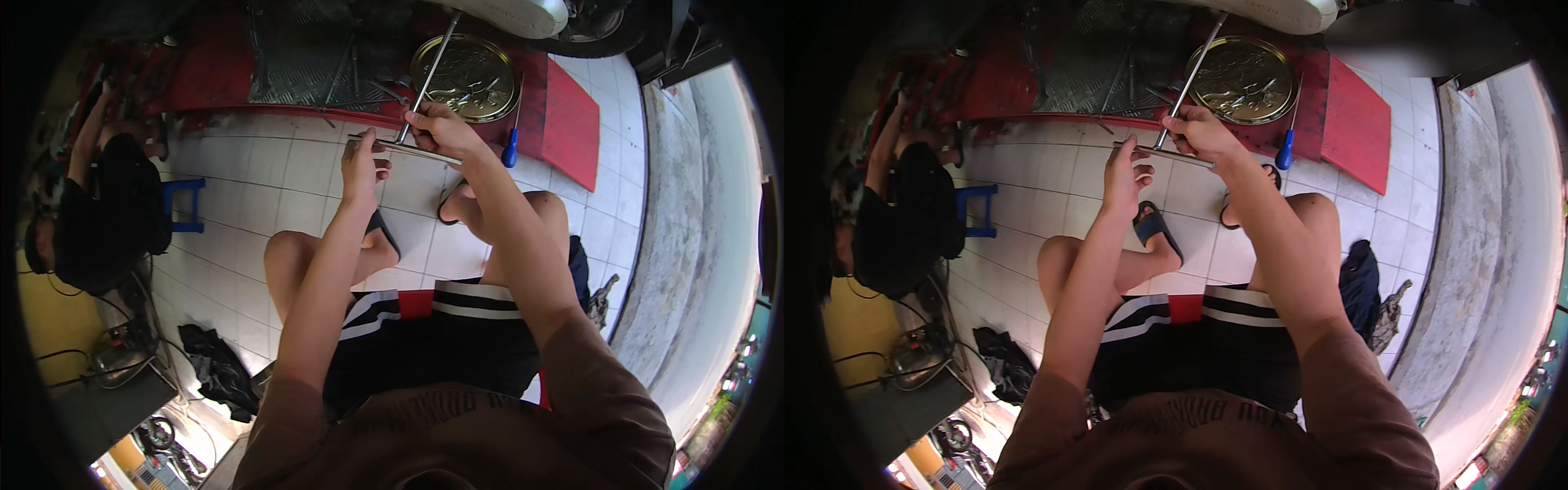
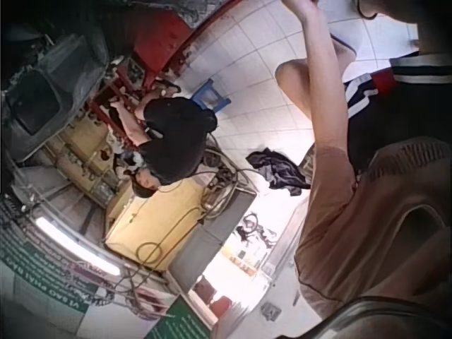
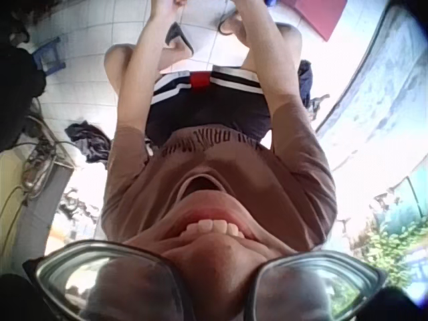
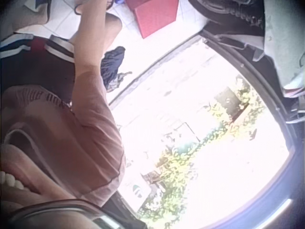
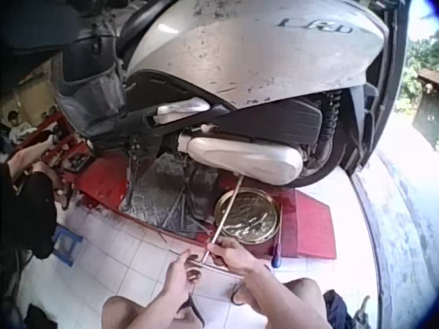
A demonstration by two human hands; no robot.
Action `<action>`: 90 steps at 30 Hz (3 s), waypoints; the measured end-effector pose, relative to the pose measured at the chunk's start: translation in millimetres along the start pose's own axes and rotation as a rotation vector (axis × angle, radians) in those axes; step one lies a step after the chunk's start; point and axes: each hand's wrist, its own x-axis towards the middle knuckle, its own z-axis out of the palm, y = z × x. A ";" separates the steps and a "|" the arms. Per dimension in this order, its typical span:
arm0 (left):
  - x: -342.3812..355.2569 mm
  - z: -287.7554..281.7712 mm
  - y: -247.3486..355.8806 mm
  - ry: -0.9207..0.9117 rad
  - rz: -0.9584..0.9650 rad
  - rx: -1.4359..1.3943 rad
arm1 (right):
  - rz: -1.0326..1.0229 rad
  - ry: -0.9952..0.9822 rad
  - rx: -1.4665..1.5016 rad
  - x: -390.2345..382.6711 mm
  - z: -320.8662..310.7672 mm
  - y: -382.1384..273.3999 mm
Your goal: The person uses a T-handle wrench and a screwdriver to work on the engine area of a white motorcycle. They repeatedly loosen and tighten bolts on the engine casing, occasionally switching between the two tools to access different fasteners.
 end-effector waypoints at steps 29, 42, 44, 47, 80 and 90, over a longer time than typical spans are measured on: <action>-96.3 45.5 63.2 -0.061 0.648 0.240 | -0.105 -0.221 0.111 -10.7 -1.3 -35.5; -116.7 50.9 66.6 0.001 0.421 0.094 | -0.106 -0.139 0.128 -7.9 -4.3 -39.9; -106.1 36.6 55.0 -0.181 0.142 0.076 | -0.118 -0.139 0.151 -9.5 -2.3 -47.7; -119.3 43.5 55.3 -0.429 0.023 0.119 | -0.128 -0.135 0.263 -11.2 -7.3 -48.3; -134.3 85.1 73.6 -0.137 0.487 0.210 | -0.046 -0.463 0.225 -26.5 -14.7 -40.9; -163.9 73.5 41.6 -0.328 0.496 0.420 | -0.087 -0.403 0.316 -28.9 -12.1 -48.5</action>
